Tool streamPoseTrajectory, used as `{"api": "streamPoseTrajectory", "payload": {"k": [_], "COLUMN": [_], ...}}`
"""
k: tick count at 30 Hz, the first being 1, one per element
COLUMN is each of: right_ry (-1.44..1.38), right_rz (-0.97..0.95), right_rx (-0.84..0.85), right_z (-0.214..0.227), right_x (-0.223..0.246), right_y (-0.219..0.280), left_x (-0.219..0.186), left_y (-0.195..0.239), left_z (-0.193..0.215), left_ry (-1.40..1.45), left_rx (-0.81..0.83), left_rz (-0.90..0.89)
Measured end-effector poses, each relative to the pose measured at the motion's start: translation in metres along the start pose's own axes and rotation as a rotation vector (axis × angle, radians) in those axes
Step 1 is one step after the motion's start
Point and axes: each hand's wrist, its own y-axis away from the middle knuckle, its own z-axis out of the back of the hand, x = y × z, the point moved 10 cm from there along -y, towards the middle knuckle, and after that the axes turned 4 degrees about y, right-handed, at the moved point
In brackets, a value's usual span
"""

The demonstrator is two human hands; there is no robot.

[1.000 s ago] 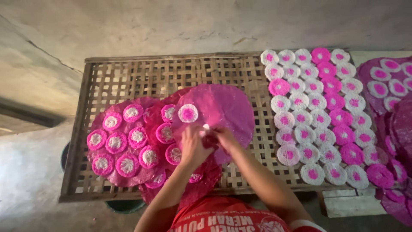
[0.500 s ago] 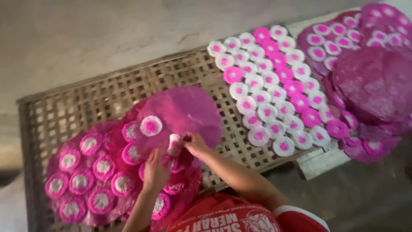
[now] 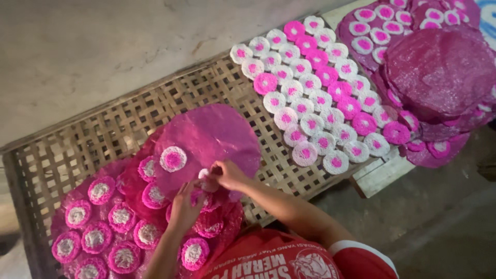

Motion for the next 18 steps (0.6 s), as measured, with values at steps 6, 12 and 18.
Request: {"api": "streamPoseTrajectory", "payload": {"k": [6,12,18], "right_ry": [-0.356,-0.476,-0.305], "right_rz": [-0.111,-0.205,-0.046], "right_rx": [0.006,-0.328,-0.535], "right_z": [0.040,0.181,0.248], "right_x": [0.019,-0.043,-0.148], "right_y": [0.049,0.160,0.217], "left_x": [-0.024,-0.013,-0.044], "left_y": [0.007,0.009,-0.002], "left_z": [0.000,0.022,0.024], "left_ry": [0.170,0.422,0.398], "left_rx": [0.042,0.041,0.096], "left_rz": [-0.026,0.174,-0.017]}}
